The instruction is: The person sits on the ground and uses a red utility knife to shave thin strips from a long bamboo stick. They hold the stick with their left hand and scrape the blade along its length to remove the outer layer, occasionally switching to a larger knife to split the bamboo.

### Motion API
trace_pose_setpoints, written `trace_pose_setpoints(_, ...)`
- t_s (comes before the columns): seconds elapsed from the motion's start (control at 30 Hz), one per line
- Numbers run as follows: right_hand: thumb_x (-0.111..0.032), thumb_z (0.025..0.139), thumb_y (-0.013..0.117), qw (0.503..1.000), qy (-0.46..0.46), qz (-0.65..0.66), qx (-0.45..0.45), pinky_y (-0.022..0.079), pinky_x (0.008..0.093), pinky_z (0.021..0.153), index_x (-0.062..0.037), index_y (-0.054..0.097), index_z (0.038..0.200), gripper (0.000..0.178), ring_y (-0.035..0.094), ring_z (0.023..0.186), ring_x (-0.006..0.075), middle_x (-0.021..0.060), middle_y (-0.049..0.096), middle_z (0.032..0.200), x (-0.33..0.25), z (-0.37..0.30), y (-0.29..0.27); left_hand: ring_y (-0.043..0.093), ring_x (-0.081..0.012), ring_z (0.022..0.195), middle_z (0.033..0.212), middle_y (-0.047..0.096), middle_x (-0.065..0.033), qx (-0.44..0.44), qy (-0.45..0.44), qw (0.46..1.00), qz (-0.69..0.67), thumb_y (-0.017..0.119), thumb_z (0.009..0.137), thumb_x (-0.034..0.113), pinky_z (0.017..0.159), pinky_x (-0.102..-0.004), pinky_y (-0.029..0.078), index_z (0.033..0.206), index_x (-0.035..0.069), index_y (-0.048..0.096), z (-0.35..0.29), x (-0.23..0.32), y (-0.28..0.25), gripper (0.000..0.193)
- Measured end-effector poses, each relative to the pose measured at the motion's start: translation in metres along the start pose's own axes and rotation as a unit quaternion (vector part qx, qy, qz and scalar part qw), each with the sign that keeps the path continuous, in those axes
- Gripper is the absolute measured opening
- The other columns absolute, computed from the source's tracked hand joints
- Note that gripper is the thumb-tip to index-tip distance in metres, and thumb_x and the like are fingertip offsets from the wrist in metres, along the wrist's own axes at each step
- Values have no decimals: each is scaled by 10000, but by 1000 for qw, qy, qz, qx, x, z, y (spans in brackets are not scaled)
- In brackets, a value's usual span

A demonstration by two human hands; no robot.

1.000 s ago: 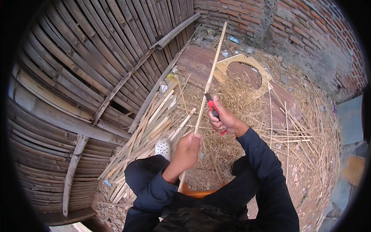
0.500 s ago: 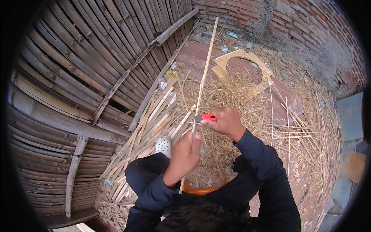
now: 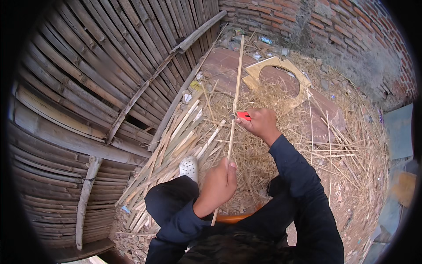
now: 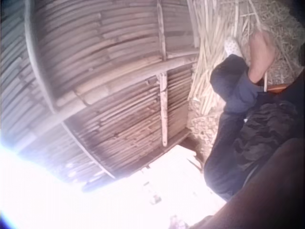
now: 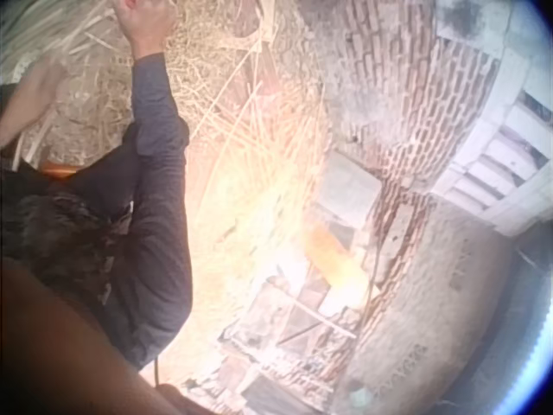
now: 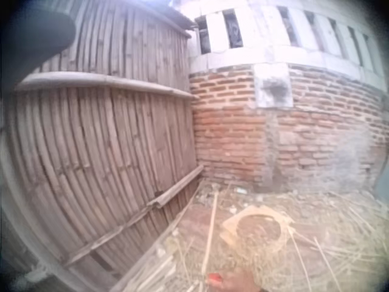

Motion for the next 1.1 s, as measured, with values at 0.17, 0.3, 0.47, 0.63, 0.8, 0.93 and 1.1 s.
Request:
trace_pose_setpoints(0.17, -591, 844, 560, 937, 169, 247, -182, 446, 419, 467, -100, 672, 689, 527, 590, 481, 314, 121, 557, 505, -5, -8, 22, 429, -142, 426, 532, 445, -9, -19, -64, 966, -250, 431, 999, 253, 431, -330, 334, 895, 12, 527, 6, -28, 4, 279)
trace_pose_setpoints(0.3, -582, 852, 556, 952, 62, 246, -173, 437, 433, 479, -92, 651, 666, 532, 578, 478, 334, 131, 546, 508, -45, -23, -3, 308, -54, 435, 542, 345, 59, -43, -176, 880, -439, 416, 1012, 255, 426, -242, 265, 890, 55, 514, 11, -35, -1, 254)
trace_pose_setpoints(0.47, -579, 844, 561, 975, -66, 171, -124, 413, 422, 466, -73, 574, 634, 548, 552, 490, 351, 131, 510, 499, -59, -34, -13, 267, -71, 425, 537, 307, 43, -90, -176, 869, -453, 413, 1017, 258, 443, -241, 244, 905, 63, 495, 8, -25, -5, 239)
trace_pose_setpoints(0.63, -585, 831, 570, 983, -6, 159, -96, 420, 429, 460, -85, 588, 629, 540, 555, 484, 342, 127, 530, 508, -46, -22, -14, 264, -72, 433, 541, 308, 41, -112, -188, 866, -450, 417, 1018, 266, 454, -245, 246, 914, 67, 494, 4, -19, -5, 238)
trace_pose_setpoints(0.8, -608, 787, 608, 979, -76, 165, -97, 449, 378, 432, -134, 666, 660, 494, 590, 462, 285, 86, 574, 513, -66, -32, -24, 250, -63, 443, 550, 301, 51, -134, -168, 857, -468, 419, 1018, 265, 455, -239, 235, 907, 73, 485, 3, -19, -8, 231)
trace_pose_setpoints(0.93, -634, 785, 594, 991, -57, 110, -46, 447, 371, 424, -140, 655, 628, 521, 594, 458, 272, 78, 576, 514, -42, -22, -14, 249, -51, 448, 559, 304, 65, -162, -182, 832, -498, 426, 1015, 266, 444, -230, 226, 906, 85, 480, 0, -18, -5, 218)
trace_pose_setpoints(1.1, -644, 793, 576, 999, -8, 49, -12, 442, 390, 416, -119, 642, 610, 560, 582, 442, 276, 86, 553, 477, -13, -11, 1, 248, -70, 446, 557, 287, 45, -177, -188, 827, -500, 410, 1021, 264, 462, -249, 246, 916, 85, 471, -4, -15, -5, 217)
Point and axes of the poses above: each hand's wrist, its own z-axis towards the middle knuckle, its own y-axis out of the palm, x = y × z, the point moved 4 cm from there along z, towards the middle knuckle
